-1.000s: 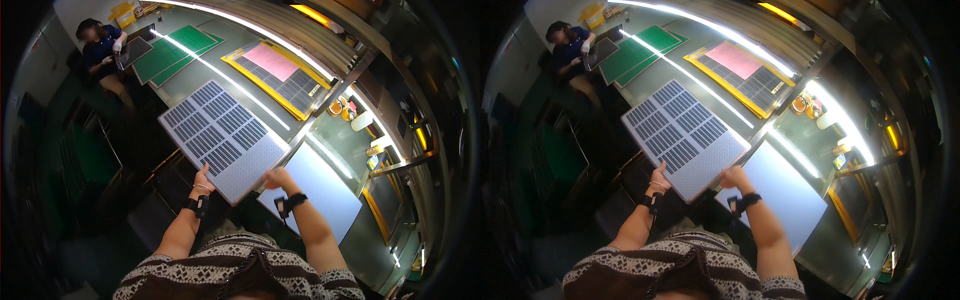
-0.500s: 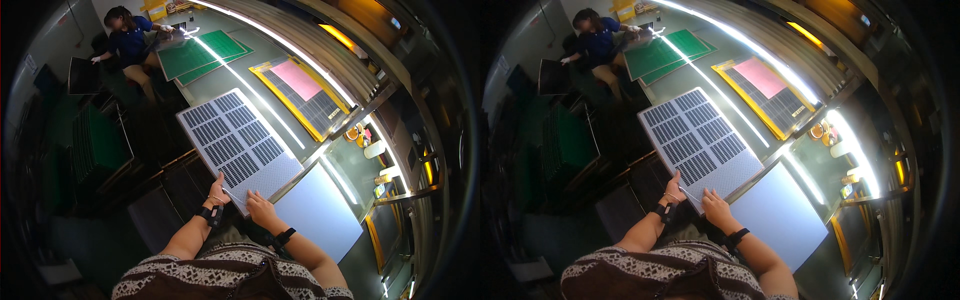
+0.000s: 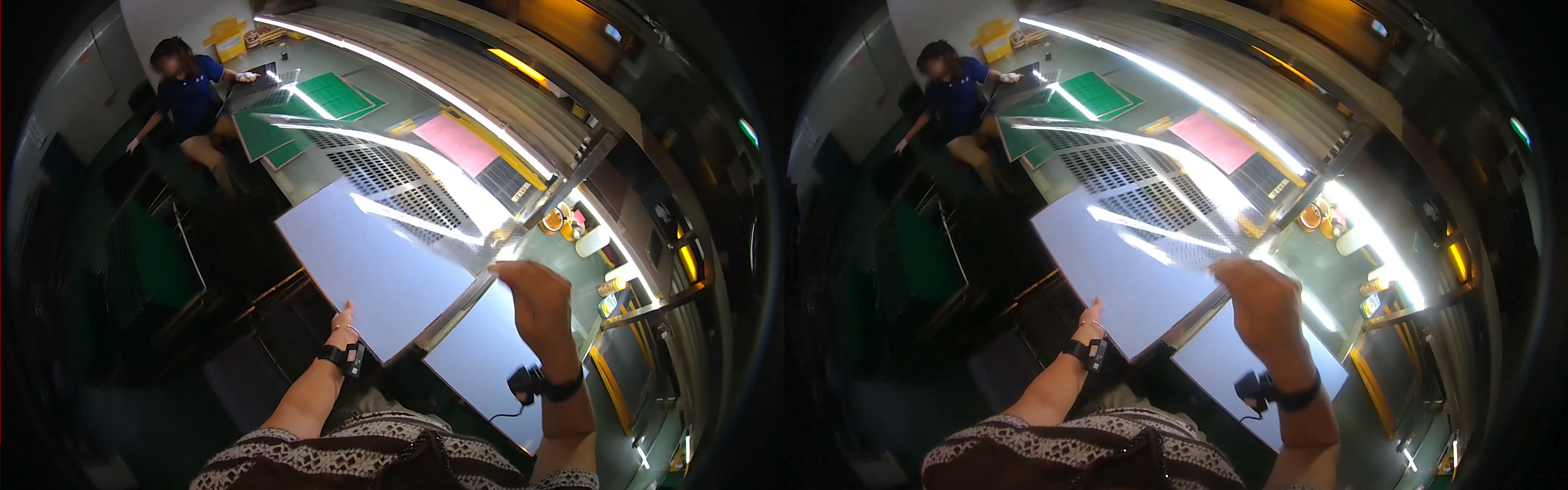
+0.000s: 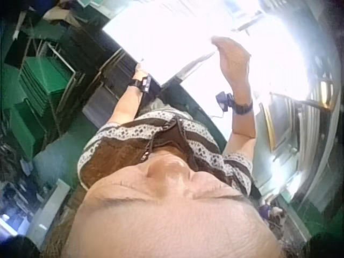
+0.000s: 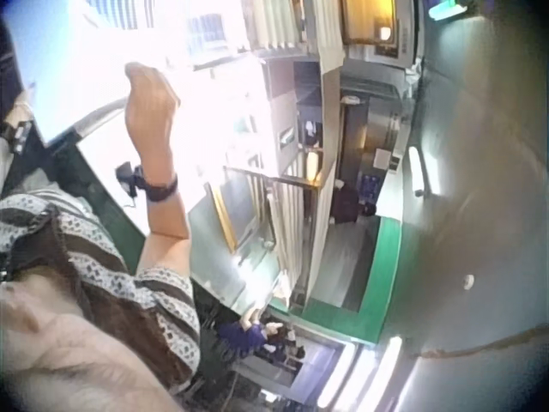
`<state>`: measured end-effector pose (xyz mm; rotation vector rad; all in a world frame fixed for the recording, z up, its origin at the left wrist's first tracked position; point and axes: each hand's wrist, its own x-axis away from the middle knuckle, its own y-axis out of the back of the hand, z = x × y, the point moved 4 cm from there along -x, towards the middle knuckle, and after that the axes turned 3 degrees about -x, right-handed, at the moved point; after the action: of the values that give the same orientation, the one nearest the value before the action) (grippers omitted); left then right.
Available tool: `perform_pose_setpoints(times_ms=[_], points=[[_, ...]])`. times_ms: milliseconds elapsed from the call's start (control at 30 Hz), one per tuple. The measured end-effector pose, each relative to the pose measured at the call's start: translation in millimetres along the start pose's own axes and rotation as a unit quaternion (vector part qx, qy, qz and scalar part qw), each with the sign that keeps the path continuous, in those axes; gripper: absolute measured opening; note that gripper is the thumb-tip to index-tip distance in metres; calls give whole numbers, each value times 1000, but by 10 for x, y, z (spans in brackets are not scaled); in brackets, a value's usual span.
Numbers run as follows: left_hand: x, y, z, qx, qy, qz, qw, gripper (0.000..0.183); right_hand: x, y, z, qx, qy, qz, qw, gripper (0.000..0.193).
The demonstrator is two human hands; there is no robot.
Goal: Picking up thin translucent circuit board sheets from a workstation and placing them into a vertical storage rack.
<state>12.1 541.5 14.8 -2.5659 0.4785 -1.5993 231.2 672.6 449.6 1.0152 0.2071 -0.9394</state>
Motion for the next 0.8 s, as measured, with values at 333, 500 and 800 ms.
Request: perform_pose_setpoints(times_ms=[333,500,800], points=[[892,-677,-845,6,-38,301,953,82,2042,862,-509,319,-141,114,930,24],[94,-939,-359,-221,116,425,870,42,3128,710,-962,165,-249,13,954,25],[437,-1174,350,-488,231,447,713,59,5077,491,-1036,86,-483,-159,857,35]])
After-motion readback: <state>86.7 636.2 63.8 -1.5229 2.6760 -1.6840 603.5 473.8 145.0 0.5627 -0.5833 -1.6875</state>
